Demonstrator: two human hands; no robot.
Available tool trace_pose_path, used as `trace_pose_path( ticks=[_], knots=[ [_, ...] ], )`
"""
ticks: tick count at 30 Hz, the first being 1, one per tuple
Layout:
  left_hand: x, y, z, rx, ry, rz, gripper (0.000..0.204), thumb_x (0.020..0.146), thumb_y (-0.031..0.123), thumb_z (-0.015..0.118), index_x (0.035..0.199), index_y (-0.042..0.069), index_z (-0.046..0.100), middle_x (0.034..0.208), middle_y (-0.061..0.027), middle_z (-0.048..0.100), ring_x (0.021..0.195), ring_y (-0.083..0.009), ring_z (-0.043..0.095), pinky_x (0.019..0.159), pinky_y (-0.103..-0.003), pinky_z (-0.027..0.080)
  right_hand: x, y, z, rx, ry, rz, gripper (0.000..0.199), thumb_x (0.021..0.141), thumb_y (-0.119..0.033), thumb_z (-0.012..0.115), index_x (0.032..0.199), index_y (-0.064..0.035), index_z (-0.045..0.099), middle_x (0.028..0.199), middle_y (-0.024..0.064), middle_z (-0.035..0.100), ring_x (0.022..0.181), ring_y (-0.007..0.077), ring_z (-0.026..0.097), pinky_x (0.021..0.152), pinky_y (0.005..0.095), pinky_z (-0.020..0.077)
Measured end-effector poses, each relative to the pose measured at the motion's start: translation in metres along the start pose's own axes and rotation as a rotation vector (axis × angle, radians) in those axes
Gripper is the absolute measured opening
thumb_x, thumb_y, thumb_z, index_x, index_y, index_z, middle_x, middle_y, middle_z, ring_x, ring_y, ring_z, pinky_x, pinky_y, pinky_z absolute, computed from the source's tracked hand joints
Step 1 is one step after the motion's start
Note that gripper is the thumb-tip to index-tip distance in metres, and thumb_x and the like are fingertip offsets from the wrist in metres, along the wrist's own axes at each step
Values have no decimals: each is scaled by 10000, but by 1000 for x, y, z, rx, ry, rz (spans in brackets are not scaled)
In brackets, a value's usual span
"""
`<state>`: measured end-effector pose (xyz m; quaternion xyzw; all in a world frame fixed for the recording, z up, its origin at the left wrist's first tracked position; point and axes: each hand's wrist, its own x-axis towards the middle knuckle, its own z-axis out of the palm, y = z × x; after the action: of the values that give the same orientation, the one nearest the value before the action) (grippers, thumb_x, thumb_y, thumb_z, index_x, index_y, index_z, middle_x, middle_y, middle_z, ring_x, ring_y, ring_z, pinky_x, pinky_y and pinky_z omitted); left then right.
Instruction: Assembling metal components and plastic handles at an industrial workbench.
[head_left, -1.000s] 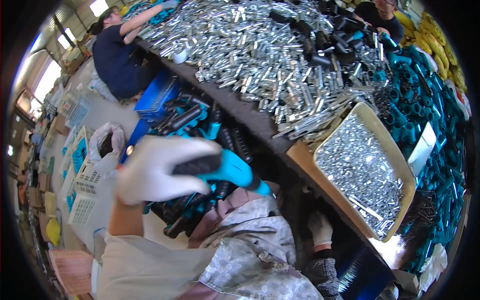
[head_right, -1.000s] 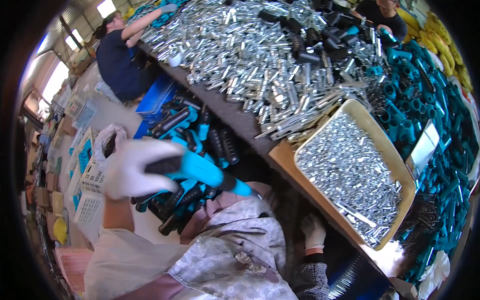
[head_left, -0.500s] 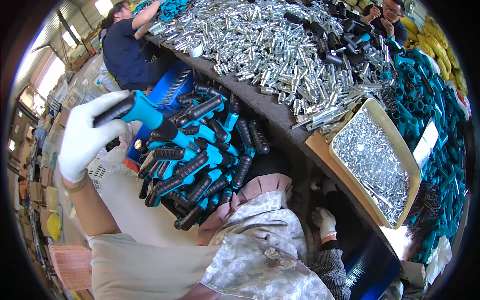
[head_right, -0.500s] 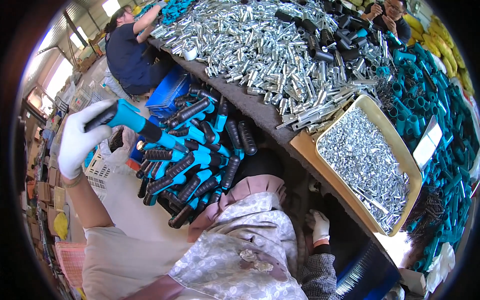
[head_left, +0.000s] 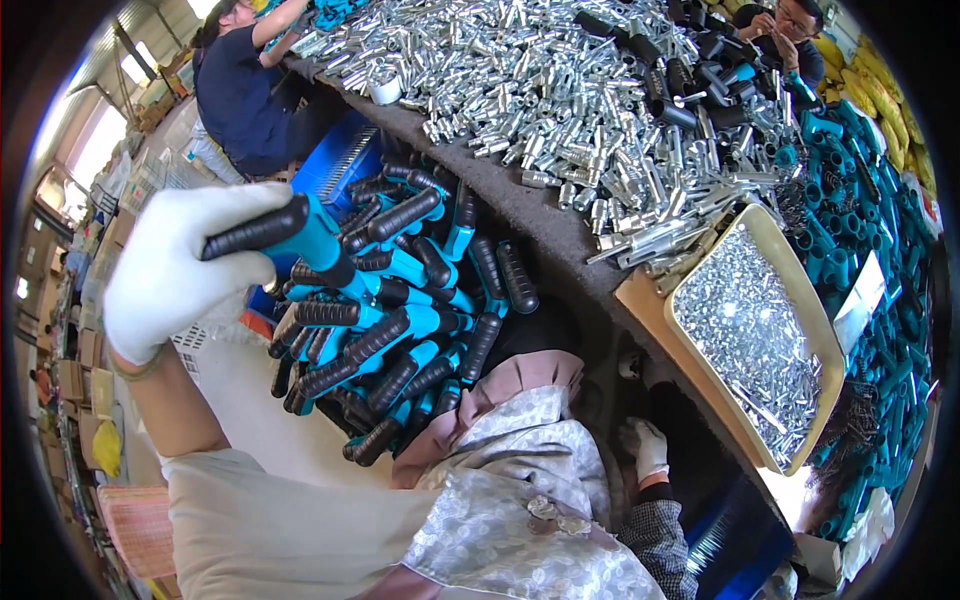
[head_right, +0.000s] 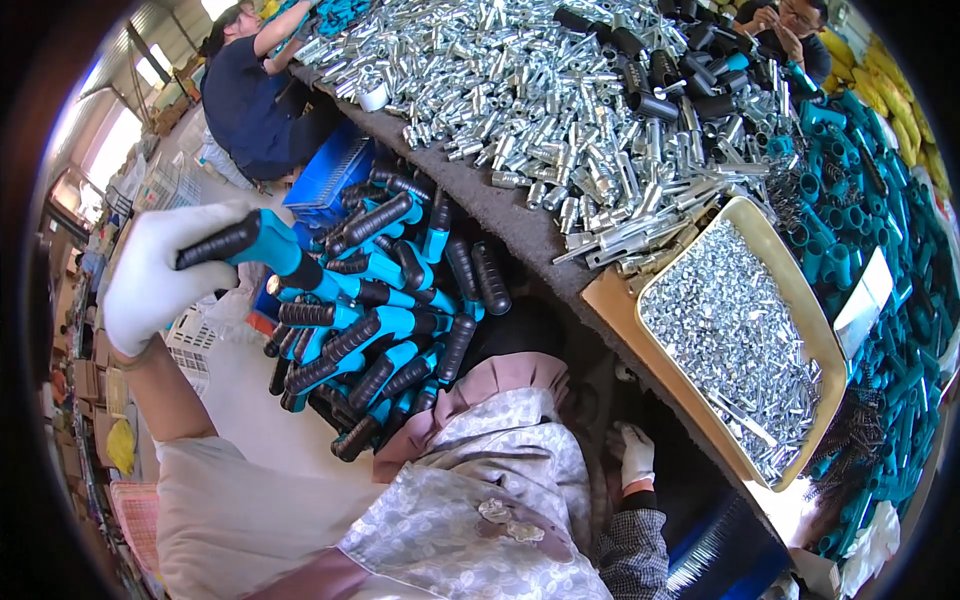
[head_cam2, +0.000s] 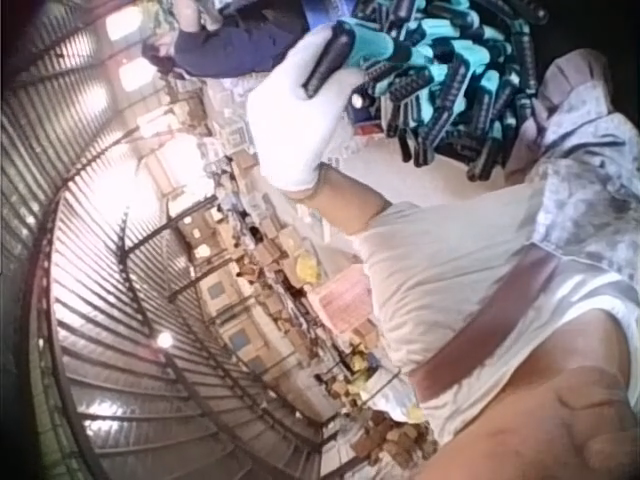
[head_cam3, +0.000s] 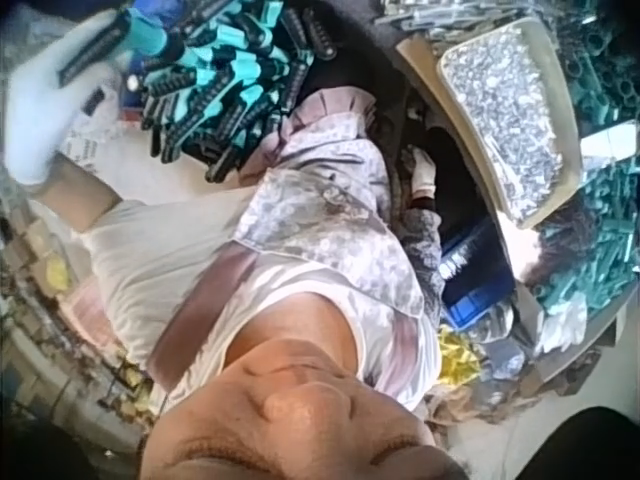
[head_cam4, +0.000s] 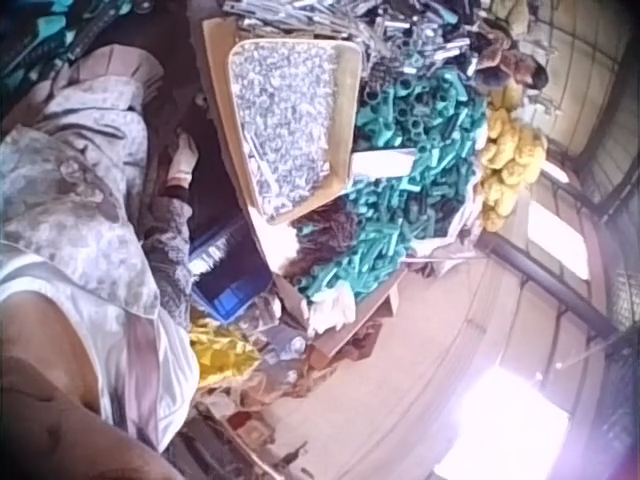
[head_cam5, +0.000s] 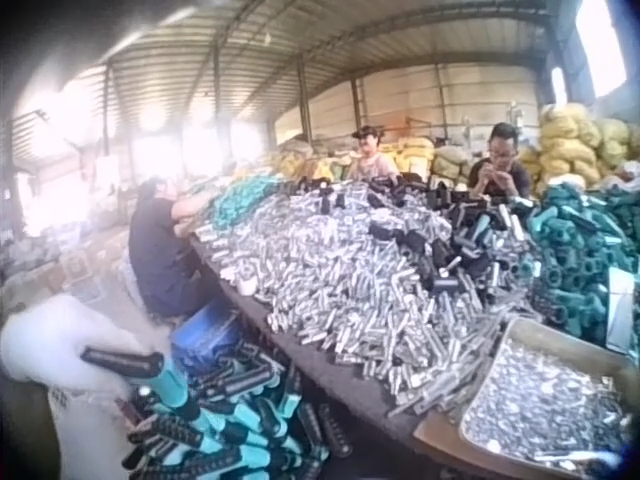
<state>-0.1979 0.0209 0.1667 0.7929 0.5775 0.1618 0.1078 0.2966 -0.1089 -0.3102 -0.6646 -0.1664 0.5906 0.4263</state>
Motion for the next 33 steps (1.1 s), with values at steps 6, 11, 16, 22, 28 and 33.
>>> trace_pose_path(
  ticks=[6, 11, 16, 22, 28, 33],
  knots=[
    [9, 14, -2, -40, -49, -171, 486, 679, -30, 737, 1162, -2, 694, 876, -123, 722, 719, -152, 677, 686, -295, 524, -2, -6, 10, -55, -9, 15, 301, 1004, -261, 561, 1183, -51, 681, 1002, 106, 737, 821, 203, 684, 735, 319, 530],
    [8, -49, 138, 280, -289, 239, 534, 759, 238, 763, 1273, 168, 638, 928, -102, 642, 875, -310, 634, 785, -412, 533, 9, 15, -8, -42, -1, -81, 271, 997, -220, 580, 1167, -44, 695, 1018, 92, 738, 867, 181, 693, 738, 296, 532],
    [-8, -54, 162, 345, -119, 285, 513, 735, 307, 789, 1213, 181, 652, 1011, -72, 635, 951, -300, 588, 809, -420, 485, 15, 12, -3, -10, -63, -73, 235, 984, -146, 598, 1112, 13, 714, 1042, 62, 721, 925, 155, 658, 814, 268, 518],
    [19, -43, 184, 438, -119, 385, 559, 715, 487, 772, 1131, 131, 660, 974, -61, 590, 956, -277, 550, 851, -409, 444, 18, 15, 0, -112, 26, -48, 245, 991, -154, 584, 1138, 8, 697, 1010, 106, 735, 855, 192, 700, 767, 294, 558],
    [41, -79, 190, 426, -80, 609, 162, 808, 328, 679, 743, 182, 654, 789, -26, 563, 809, -229, 571, 717, -389, 447, 26, 40, -5, -146, -7, -161, 240, 991, -129, 577, 1126, 27, 698, 1016, 118, 736, 891, 214, 709, 799, 315, 564],
    [40, -84, 206, 500, -194, 603, 99, 792, 209, 627, 811, 202, 724, 858, -35, 584, 838, -238, 572, 741, -397, 445, 16, 24, 1, -371, 3, -274, 240, 977, -130, 593, 1114, 27, 712, 1013, 95, 737, 955, 196, 692, 837, 288, 537]
  ],
)
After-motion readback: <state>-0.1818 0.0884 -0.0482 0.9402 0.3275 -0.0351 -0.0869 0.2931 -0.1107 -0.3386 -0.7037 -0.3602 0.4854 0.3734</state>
